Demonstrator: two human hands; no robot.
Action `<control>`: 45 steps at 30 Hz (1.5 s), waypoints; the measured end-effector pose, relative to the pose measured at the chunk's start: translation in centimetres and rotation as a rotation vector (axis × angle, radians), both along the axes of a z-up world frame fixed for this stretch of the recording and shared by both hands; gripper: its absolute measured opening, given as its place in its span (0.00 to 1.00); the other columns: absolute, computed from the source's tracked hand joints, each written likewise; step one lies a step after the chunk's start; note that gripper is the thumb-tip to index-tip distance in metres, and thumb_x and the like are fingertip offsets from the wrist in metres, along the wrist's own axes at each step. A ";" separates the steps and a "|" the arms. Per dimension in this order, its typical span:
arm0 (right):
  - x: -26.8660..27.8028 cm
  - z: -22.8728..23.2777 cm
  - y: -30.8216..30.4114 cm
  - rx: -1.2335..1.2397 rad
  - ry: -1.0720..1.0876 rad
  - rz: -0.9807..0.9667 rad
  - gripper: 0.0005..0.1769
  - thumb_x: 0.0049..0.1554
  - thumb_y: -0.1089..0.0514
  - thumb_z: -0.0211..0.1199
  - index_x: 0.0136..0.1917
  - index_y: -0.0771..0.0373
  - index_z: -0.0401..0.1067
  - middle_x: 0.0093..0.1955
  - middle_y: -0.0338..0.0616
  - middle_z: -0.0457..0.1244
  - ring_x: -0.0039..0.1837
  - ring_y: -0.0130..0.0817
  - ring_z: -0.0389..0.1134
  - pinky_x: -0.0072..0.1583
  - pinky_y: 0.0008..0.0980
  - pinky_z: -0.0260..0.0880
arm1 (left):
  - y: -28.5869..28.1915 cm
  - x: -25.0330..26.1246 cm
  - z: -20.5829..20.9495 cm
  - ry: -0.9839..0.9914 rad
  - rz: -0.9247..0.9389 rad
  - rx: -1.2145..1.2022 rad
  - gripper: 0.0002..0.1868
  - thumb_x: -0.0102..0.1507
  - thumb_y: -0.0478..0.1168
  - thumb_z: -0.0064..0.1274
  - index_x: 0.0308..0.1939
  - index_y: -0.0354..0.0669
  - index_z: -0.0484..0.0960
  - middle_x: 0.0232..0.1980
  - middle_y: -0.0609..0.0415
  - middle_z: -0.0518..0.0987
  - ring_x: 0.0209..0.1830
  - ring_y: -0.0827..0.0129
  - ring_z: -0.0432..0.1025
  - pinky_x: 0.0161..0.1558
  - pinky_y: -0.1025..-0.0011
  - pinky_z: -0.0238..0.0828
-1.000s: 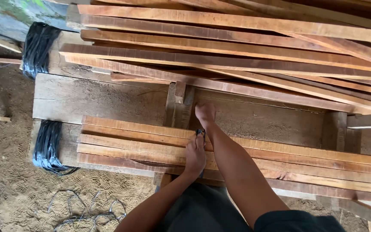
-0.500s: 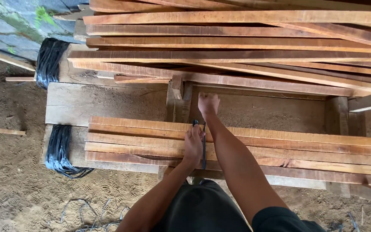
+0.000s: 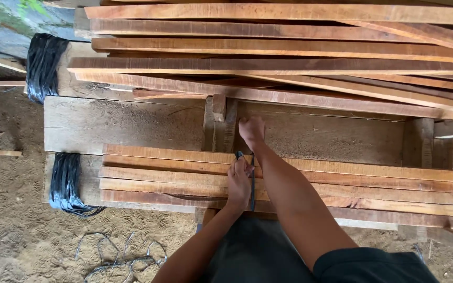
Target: Organizing and bundling thin wooden strips using black ties or bands on a workbench.
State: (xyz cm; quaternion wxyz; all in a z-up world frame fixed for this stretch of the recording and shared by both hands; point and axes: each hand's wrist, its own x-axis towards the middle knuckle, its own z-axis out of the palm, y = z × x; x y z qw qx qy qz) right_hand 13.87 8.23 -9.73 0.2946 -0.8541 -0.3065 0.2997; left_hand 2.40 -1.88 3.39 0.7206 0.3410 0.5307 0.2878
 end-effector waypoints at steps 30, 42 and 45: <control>0.8 -5.0 -0.4 0.103 0.073 -0.127 0.25 0.52 0.53 0.56 0.17 0.62 0.59 0.15 0.46 0.49 0.21 0.31 0.47 0.29 0.44 0.52 | 0.0 -0.1 1.5 -0.017 -0.046 0.037 0.16 0.76 0.45 0.28 0.32 0.54 0.53 0.29 0.64 0.49 0.28 0.75 0.47 0.41 0.64 0.60; 2.8 -12.3 -0.2 0.123 -0.112 -0.179 0.21 0.51 0.55 0.57 0.19 0.61 0.67 0.17 0.48 0.52 0.24 0.31 0.56 0.31 0.41 0.53 | 1.4 -1.3 -0.2 0.000 -0.225 0.122 0.17 0.76 0.45 0.28 0.30 0.54 0.54 0.29 0.65 0.50 0.29 0.75 0.49 0.39 0.66 0.58; 4.6 -8.2 -0.6 -0.233 -0.494 0.243 0.16 0.55 0.61 0.50 0.26 0.59 0.67 0.22 0.34 0.50 0.26 0.33 0.59 0.33 0.37 0.66 | 2.9 -2.2 -4.0 0.036 -0.431 0.221 0.20 0.74 0.53 0.36 0.28 0.54 0.63 0.26 0.62 0.57 0.26 0.78 0.56 0.37 0.65 0.62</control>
